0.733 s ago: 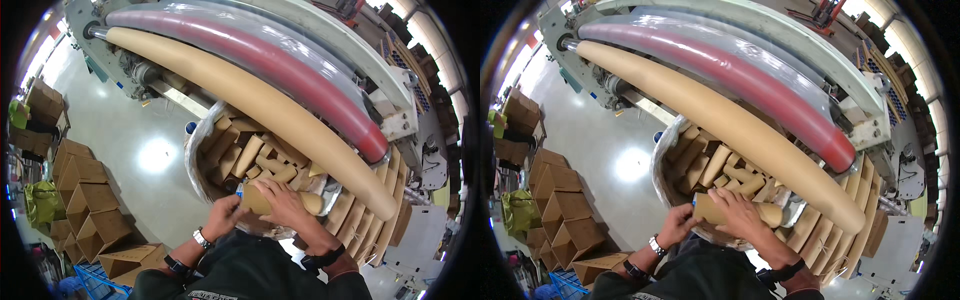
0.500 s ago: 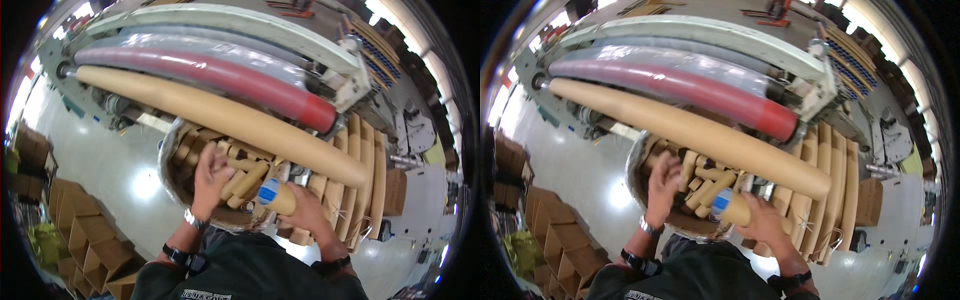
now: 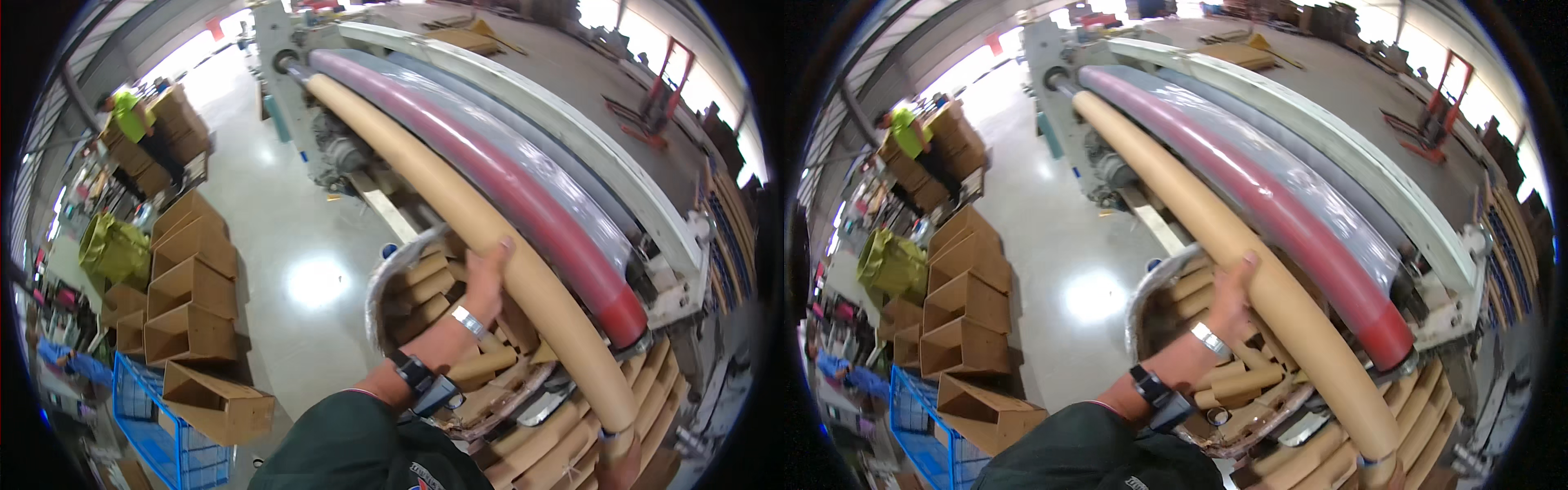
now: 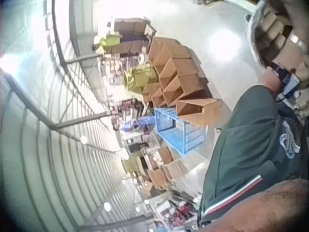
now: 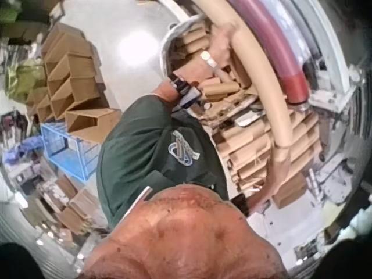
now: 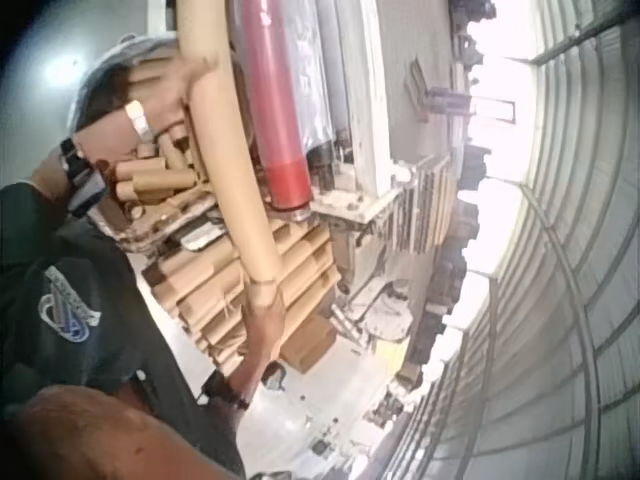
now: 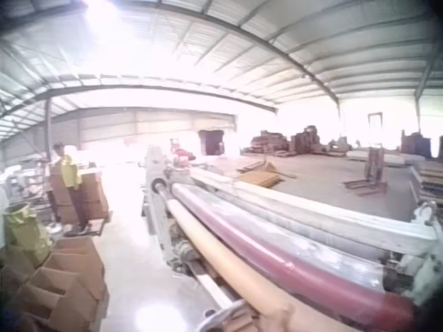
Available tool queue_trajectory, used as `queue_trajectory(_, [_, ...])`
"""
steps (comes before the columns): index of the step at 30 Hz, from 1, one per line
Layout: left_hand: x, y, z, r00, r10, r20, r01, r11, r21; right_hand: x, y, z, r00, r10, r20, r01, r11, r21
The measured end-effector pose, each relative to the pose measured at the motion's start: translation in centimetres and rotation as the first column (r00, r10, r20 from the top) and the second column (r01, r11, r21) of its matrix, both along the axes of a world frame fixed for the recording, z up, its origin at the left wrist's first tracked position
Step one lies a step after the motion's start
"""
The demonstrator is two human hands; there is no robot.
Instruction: Operating an industrial slitting and rewinding machine to process plastic film rolls, including changing out finished rolls and starting new ones.
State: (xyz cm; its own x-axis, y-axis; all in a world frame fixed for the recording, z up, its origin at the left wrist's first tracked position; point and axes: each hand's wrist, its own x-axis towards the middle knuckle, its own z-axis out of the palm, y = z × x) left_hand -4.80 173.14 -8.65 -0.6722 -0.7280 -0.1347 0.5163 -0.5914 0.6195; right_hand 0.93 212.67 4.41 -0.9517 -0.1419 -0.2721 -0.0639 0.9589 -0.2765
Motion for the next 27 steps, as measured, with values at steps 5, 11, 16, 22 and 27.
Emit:
queue_trajectory(5, [-0.4, -10.1, 2.0, 0.996, -0.032, 0.079, 0.025, 0.996, 0.089, -6.1, -2.7, -4.2, 0.858, 0.338, -0.387, -0.346, 0.937, 0.051])
queue_trajectory(11, [-2.7, -23.5, -3.0, 0.971, 0.226, 0.080, -0.215, 0.968, -0.128, -7.9, -9.2, -4.6, 0.649, 0.619, -0.443, -0.583, 0.778, 0.233])
queue_trajectory(16, [-1.7, -35.6, -1.6, 0.932, 0.230, 0.282, -0.177, 0.964, -0.200, -6.1, -23.7, -3.1, 0.803, 0.548, -0.233, -0.489, 0.830, 0.269])
queue_trajectory(22, [-3.0, -48.4, 0.1, 0.995, 0.009, 0.098, 0.004, 0.991, -0.133, -7.4, -36.7, -3.4, 0.731, 0.569, -0.375, -0.500, 0.822, 0.272])
queue_trajectory(27, [-2.5, -50.2, -2.0, 0.987, -0.131, 0.095, 0.147, 0.972, -0.185, -7.3, -39.3, -3.3, 0.812, 0.476, -0.337, -0.404, 0.876, 0.264])
